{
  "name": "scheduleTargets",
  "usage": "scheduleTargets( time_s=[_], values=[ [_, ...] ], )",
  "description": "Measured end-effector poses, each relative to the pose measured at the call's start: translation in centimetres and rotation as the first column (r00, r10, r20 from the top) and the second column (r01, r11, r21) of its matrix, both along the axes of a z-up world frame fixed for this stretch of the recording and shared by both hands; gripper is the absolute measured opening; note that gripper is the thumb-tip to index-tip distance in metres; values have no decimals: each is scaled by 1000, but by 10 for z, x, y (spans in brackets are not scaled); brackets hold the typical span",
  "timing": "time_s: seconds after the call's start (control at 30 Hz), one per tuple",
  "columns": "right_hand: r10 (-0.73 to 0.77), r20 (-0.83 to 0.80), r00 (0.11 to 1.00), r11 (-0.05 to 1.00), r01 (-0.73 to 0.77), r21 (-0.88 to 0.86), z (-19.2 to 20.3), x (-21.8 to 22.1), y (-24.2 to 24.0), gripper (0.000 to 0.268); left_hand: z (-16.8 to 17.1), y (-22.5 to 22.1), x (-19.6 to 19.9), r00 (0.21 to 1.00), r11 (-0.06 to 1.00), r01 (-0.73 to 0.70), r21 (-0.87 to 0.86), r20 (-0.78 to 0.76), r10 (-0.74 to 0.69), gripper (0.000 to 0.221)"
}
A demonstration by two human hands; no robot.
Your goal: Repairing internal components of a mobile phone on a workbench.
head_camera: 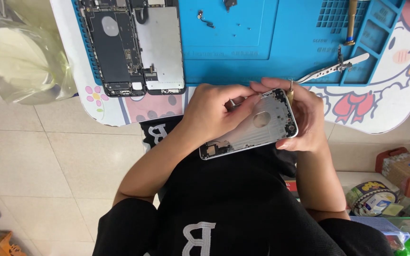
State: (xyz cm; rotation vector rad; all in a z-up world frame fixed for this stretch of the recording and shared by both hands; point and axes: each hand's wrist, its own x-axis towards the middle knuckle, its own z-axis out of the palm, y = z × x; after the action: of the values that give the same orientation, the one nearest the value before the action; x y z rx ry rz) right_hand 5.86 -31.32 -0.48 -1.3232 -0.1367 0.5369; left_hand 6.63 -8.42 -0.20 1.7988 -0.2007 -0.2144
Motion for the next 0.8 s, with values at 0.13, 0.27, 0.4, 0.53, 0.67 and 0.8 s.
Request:
scheduleTargets(
  time_s=[0.13, 0.27, 0.4, 0.53, 0.67, 0.8],
  values=[
    [3, -5, 1000, 1000, -3, 12, -1, 2, -1, 115, -1, 0, 1, 1000, 1000, 10, 23, -2, -10, 10],
    [17, -15, 1000, 1000, -16, 22, 0, 3, -1, 116, -1, 0, 1, 1000, 1000, 3, 3, -1, -3, 10],
    [21, -22, 1000, 1000, -20, 18, -1, 4, -1, 115, 2, 0, 3, 1000, 1000, 6, 6, -18, -6, 10],
    [20, -29, 999, 999, -20, 30, 1, 5, -2, 116, 3, -2, 4, 999, 1000, 17, 0, -28, -17, 10],
    [33, -54, 998, 998, -30, 54, 2, 5, -1, 117, 5, -1, 5, 999, 1000, 12, 5, -44, -11, 9],
    [40, -45, 998, 998, -37, 59, 1, 5, -1, 116, 4, -1, 4, 999, 1000, 7, 9, -37, -7, 9]
  ],
)
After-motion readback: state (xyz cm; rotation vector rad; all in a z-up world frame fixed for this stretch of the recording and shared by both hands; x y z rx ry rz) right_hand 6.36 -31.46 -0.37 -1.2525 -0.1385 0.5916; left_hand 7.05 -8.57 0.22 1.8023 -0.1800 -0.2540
